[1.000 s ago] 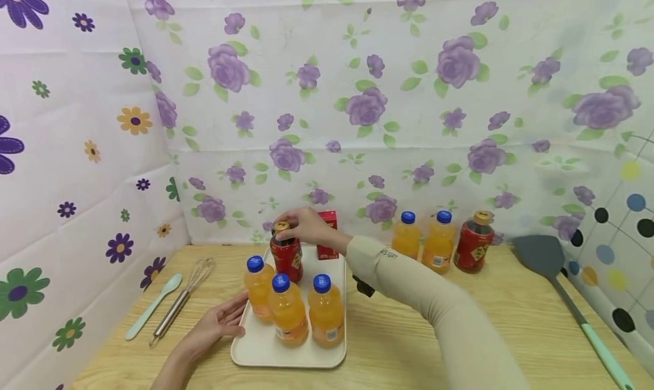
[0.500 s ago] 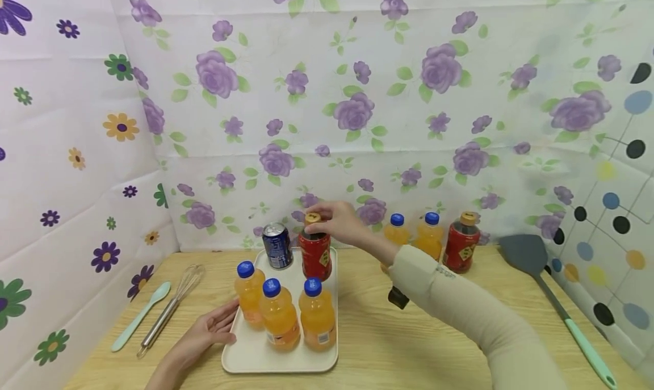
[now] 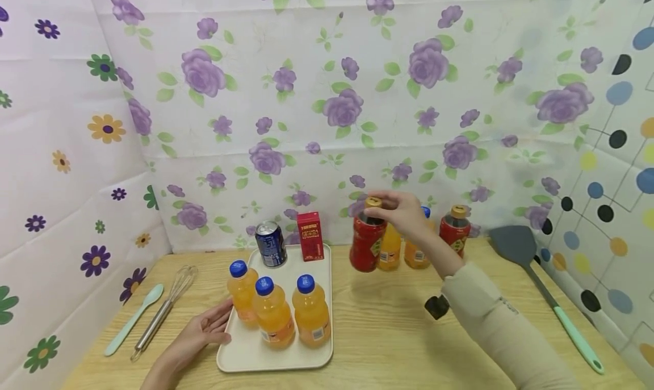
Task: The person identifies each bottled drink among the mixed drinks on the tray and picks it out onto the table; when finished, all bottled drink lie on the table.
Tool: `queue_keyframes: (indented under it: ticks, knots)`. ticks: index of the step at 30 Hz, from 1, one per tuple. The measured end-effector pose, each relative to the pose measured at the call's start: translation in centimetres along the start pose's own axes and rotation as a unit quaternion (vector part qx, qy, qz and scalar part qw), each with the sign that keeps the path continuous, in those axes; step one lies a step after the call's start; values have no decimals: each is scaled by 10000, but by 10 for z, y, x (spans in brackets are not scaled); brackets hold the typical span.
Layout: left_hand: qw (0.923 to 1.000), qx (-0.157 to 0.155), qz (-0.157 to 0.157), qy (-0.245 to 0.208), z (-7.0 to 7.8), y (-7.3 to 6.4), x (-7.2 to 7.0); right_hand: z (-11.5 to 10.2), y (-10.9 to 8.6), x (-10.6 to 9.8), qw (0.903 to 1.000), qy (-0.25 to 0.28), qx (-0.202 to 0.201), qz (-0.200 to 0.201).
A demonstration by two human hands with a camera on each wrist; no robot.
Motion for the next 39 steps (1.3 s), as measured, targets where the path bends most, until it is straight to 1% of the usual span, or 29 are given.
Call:
queue_keyframes:
  ticks: [3, 5, 9, 11, 14, 17, 18, 21, 23, 25, 30, 34, 39]
  knots:
    - [10000, -20, -42, 1, -1, -1, 2, 16, -9, -22, 9994, -122, 221, 253]
    - [10000, -47, 14, 13, -2, -2, 2, 25, -14, -35, 9984, -147, 293, 453]
    - [9998, -74, 162, 7, -2, -2, 0, 40, -22, -57, 9963, -56, 268, 810]
    - [9998, -68, 179, -21, -1, -2, 0, 47, -27, -67, 9950, -51, 238, 971]
    - [9999, -41, 151, -2, -1, -1, 0, 59, -34, -80, 9934, -175, 311, 1089]
    - [9999, -33, 107, -1, -1, -1, 1, 73, -40, -93, 9911, -507, 488, 1128]
    - [9999, -36, 94, -8, -1, 0, 1, 79, -42, -97, 9901, -589, 581, 1131]
    - [10000, -47, 63, -30, -1, 1, 2, 96, -44, -108, 9873, -577, 987, 1107]
    - [9999, -60, 80, -32, -1, 1, 1, 105, -44, -114, 9854, -484, 1204, 1104]
    - [9999, -61, 100, -36, -1, 1, 1, 112, -43, -119, 9840, -447, 1307, 1128]
    - [9999, -21, 120, -47, 1, 1, 1, 129, -46, -126, 9823, -656, 1319, 1161]
    - [9999, -1, 97, -64, 1, 2, 1, 143, -51, -128, 9794, -574, 1511, 1213]
    - [9999, 10, 115, -42, -1, 0, -1, 155, -59, -129, 9761, -563, 1629, 1322]
Point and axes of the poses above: each hand's wrist, its own y-axis towards the middle knuckle, its own x-axis out of the palm, z = x × y, the point moved 7 cm from there along y, towards the middle knuckle, and after that the axes turned 7 degrees about z, right-handed, at the moved point
